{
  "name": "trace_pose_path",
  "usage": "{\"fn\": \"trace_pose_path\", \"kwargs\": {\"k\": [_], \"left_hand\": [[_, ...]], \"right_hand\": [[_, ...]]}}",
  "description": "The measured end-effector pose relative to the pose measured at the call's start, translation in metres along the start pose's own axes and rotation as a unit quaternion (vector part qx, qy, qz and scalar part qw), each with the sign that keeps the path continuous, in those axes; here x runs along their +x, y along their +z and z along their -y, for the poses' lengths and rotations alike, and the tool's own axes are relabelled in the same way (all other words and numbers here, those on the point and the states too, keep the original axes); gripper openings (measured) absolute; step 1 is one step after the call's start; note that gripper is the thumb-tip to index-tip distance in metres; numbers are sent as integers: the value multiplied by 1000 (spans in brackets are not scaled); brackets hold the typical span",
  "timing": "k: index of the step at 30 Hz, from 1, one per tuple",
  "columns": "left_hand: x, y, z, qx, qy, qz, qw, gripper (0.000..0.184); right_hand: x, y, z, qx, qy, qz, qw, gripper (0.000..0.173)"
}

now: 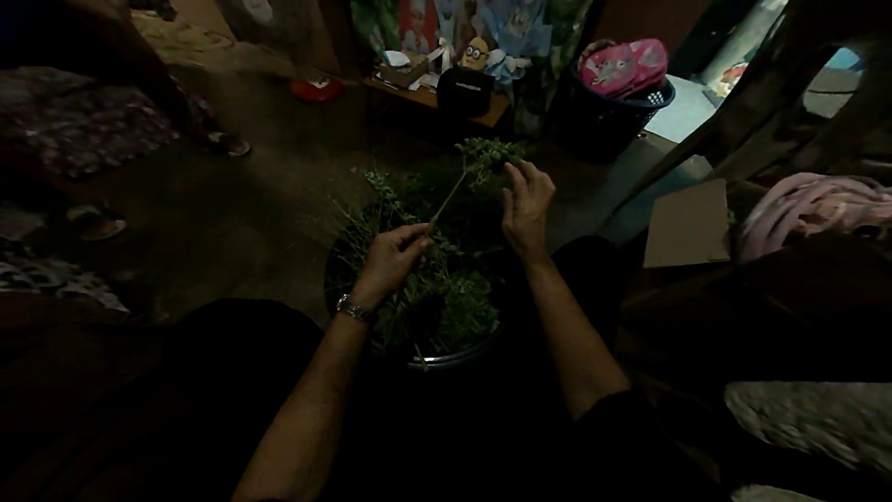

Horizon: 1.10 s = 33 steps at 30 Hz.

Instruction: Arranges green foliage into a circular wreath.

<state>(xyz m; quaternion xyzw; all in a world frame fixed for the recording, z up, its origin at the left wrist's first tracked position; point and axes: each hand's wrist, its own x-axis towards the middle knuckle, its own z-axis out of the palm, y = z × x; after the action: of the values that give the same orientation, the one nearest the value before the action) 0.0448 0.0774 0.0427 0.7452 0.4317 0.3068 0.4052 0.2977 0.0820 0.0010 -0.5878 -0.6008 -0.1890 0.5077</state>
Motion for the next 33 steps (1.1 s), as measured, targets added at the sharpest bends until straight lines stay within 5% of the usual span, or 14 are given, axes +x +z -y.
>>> {"fn": "trace_pose_path", "kwargs": {"k": [16, 23, 29, 33], "left_hand": [[8, -17, -9, 157, 178, 24, 971, 25], [14, -18, -7, 196, 230, 18, 953, 24], [11, -5, -10, 205, 216, 12, 955, 22], [11, 8, 2, 190, 162, -2, 968, 22]], "right_hand": [[2, -10, -5, -11, -16, -54, 998, 16], [-2, -10, 1, -11, 13, 40, 999, 16], [-5, -6, 21, 30, 160, 109, 981, 20], [11, -17, 26, 42, 342, 166, 924, 27]]}}
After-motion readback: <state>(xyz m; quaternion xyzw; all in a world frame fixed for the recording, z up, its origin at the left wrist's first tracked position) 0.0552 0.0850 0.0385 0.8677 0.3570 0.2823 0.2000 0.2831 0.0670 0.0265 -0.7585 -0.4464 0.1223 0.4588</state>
